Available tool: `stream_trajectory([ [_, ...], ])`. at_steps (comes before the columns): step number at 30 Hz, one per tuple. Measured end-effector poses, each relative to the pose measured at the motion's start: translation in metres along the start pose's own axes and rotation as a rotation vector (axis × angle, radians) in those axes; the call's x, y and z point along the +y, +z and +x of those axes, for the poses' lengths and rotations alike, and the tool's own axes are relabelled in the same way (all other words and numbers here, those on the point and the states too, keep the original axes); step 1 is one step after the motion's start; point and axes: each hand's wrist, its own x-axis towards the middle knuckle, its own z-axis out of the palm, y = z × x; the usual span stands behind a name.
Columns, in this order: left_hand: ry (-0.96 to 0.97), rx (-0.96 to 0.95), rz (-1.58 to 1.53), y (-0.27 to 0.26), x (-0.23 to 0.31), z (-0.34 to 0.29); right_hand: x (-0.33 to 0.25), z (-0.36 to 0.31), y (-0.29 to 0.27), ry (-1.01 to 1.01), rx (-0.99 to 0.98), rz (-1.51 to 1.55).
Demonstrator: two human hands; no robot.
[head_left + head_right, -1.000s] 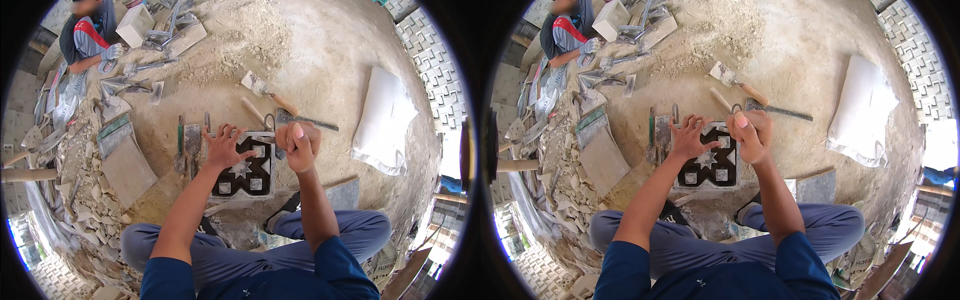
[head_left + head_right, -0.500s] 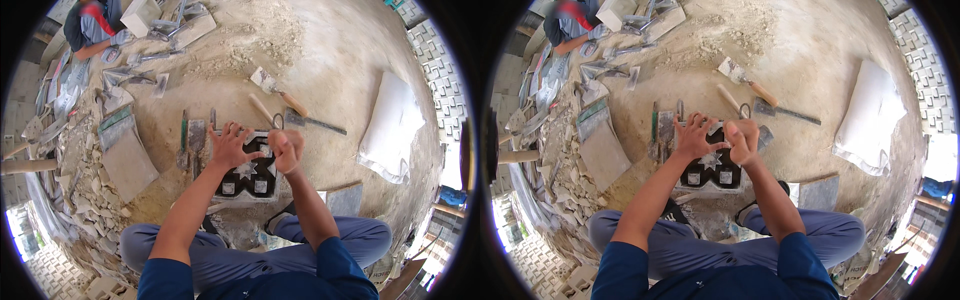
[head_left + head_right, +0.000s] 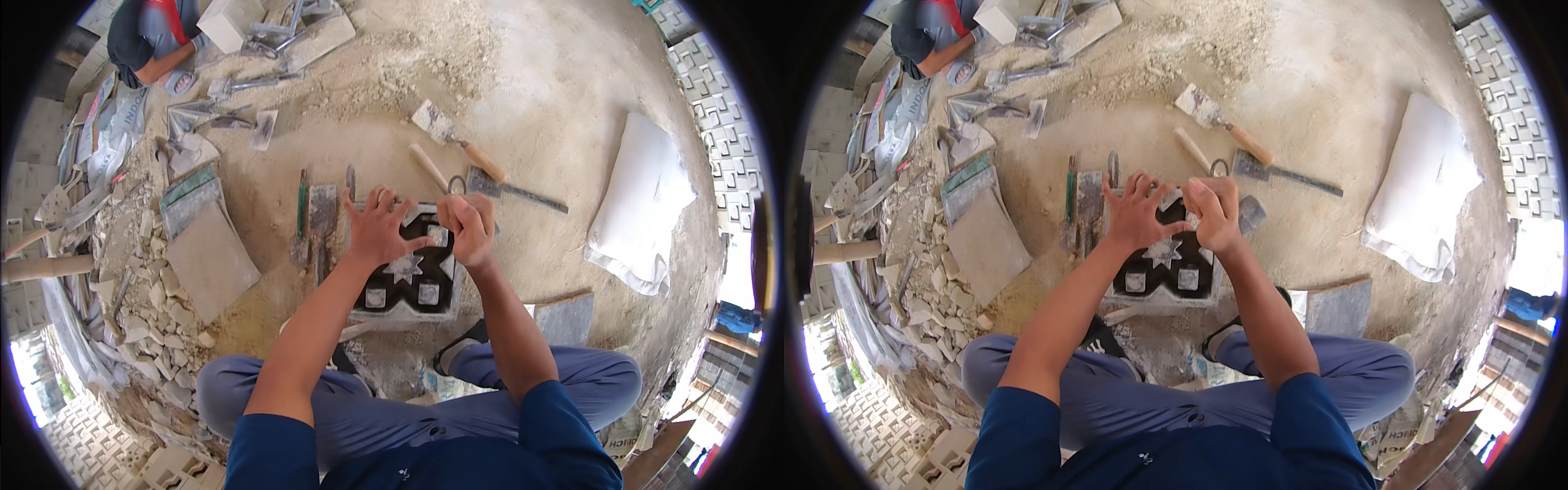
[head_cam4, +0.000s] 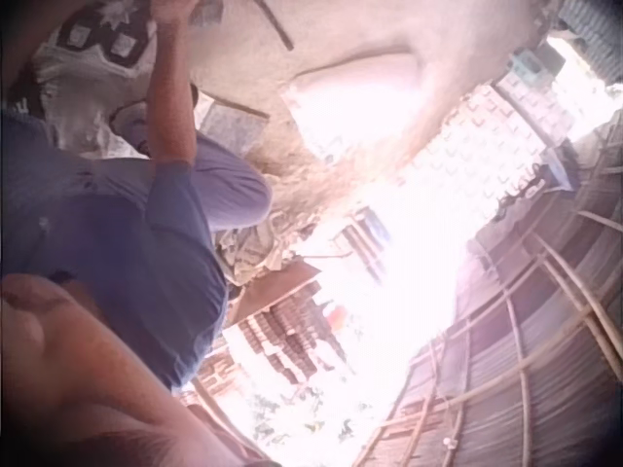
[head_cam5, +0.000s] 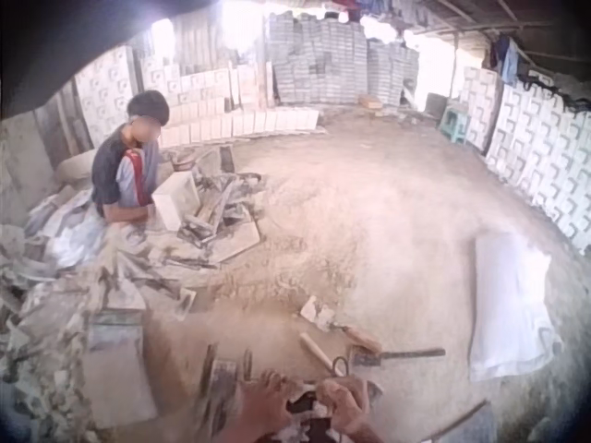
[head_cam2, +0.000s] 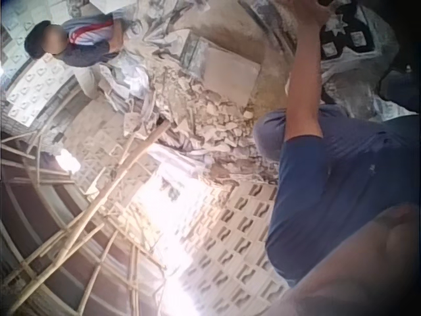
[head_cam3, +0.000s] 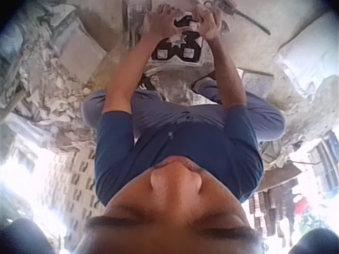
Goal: The person uses a hammer and chisel to carve and shape a decorative stone tile on the floor, clearing away debris by hand.
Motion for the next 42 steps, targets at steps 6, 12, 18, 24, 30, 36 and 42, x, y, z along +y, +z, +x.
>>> stream_trajectory([
  [6,0.04,0.045,-0.007,-0.001,0.007,-0.007,-0.003,-0.009,-0.014,-0.083,0.065,-0.16],
  [12,-0.004,-0.006,0.028,0.001,-0.008,0.0,-0.019,0.013,0.002,0.107,0.065,0.079],
  [18,0.047,0.058,0.012,0.001,0.0,-0.005,-0.014,0.009,0.0,0.047,-0.018,-0.031],
  [24,0.038,0.019,0.041,0.002,0.001,-0.004,-0.007,0.002,-0.007,-0.048,-0.133,-0.139],
  [30,0.036,0.009,0.004,0.002,0.006,-0.006,0.001,-0.021,-0.014,-0.166,-0.022,-0.134],
  [36,0.026,0.013,0.02,-0.001,0.0,0.001,-0.014,-0.003,-0.003,-0.053,0.062,0.003],
  [42,0.019,-0.044,0.033,-0.004,-0.002,-0.007,-0.018,0.008,0.004,0.043,-0.041,-0.074],
])
